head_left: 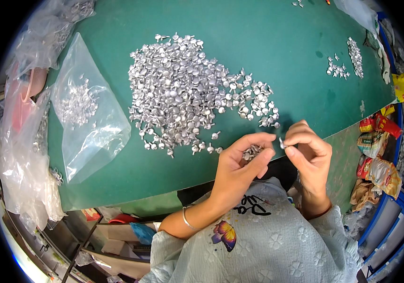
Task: The person sits at a green workbench and repeatedly picks up small silver metal pieces and white plastic components. They manually join the two parts together by hand and place the assembled units into a pile on the table. The process is repetitive, involving picking, joining, and placing without the use of tools.
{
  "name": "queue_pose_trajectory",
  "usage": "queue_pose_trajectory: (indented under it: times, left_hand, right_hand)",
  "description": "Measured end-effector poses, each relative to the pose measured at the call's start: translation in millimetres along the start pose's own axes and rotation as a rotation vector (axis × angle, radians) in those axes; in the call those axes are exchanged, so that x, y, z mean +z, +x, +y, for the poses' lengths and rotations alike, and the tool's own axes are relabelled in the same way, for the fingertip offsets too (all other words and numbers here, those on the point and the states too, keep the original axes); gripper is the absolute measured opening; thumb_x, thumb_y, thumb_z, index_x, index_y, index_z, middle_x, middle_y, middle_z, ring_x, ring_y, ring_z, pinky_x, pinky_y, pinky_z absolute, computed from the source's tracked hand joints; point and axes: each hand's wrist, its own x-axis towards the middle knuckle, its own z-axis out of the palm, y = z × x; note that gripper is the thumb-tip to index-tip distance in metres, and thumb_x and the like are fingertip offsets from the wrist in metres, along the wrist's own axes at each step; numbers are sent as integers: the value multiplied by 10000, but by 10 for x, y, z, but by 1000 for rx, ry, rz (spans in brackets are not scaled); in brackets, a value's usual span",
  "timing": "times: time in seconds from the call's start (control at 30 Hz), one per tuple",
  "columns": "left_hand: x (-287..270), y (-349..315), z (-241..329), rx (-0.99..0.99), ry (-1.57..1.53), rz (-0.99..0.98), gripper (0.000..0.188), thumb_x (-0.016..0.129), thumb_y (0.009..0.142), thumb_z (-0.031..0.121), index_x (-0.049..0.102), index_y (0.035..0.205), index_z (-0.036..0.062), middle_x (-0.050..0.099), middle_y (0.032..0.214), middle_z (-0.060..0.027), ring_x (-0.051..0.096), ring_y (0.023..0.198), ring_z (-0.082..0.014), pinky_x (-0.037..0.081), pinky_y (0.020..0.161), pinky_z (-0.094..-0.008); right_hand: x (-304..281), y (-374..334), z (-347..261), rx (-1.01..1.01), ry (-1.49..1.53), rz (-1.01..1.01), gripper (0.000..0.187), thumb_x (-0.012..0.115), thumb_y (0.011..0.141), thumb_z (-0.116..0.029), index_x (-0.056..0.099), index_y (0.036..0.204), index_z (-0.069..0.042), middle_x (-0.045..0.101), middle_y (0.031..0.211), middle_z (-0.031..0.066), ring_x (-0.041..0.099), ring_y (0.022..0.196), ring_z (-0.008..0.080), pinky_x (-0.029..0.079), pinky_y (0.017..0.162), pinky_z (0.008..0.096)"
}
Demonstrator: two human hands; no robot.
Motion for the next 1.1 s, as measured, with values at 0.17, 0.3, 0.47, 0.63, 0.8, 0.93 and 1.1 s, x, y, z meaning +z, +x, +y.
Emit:
queue_pose_trajectory:
  times: [0.17,0.3,0.47,0.63,0.8,0.93,1.1]
  left_hand:
    - [101,3,39,57,116,16,171,613,827,34,618,996,13,558,839,23,471,711,-11,379,587,-150]
    - [104,-7,45,87,158,10,134,625,817,31,638,951,19,560,804,27,467,709,-8,377,575,-148]
    - [115,-13,39,121,182,17,130,633,810,29,642,939,19,563,789,26,465,706,-6,373,565,-145]
    - [65,-56,67,11,85,18,75,615,837,71,619,889,17,564,770,11,454,666,-3,339,521,-143]
    - [-93,-149,-8,-36,-95,15,148,551,889,152,516,799,40,528,795,-18,381,593,-41,306,513,-190]
    - [-237,-319,46,-62,-103,-8,185,510,909,160,468,763,54,542,861,-78,459,635,-82,398,571,-220]
    - [-396,-461,75,-94,-120,-12,120,494,904,113,504,817,32,571,870,-118,542,711,-132,465,624,-259]
  right_hand:
    - [14,4,-109,-122,-185,-44,138,657,683,53,649,813,8,596,791,80,495,746,191,388,668,285]
    - [19,-18,-171,-230,-370,-41,166,678,652,29,660,813,-2,583,778,77,477,726,206,387,645,296]
    - [32,-33,-209,-250,-393,-35,166,676,653,34,656,814,-1,584,783,84,479,728,206,387,647,299]
    - [83,-25,-199,-164,-313,-65,140,678,659,35,645,788,-3,588,768,73,492,717,193,389,648,295]
    - [161,-13,-77,-55,-178,-172,146,679,683,11,625,817,-8,595,766,63,513,713,182,399,668,286]
    - [268,45,-7,-29,-391,-83,208,672,705,-29,607,901,0,603,843,89,536,788,228,419,722,305]
    - [390,366,147,-258,-921,42,390,643,750,-111,546,1116,-20,516,1164,135,470,1080,305,314,927,374]
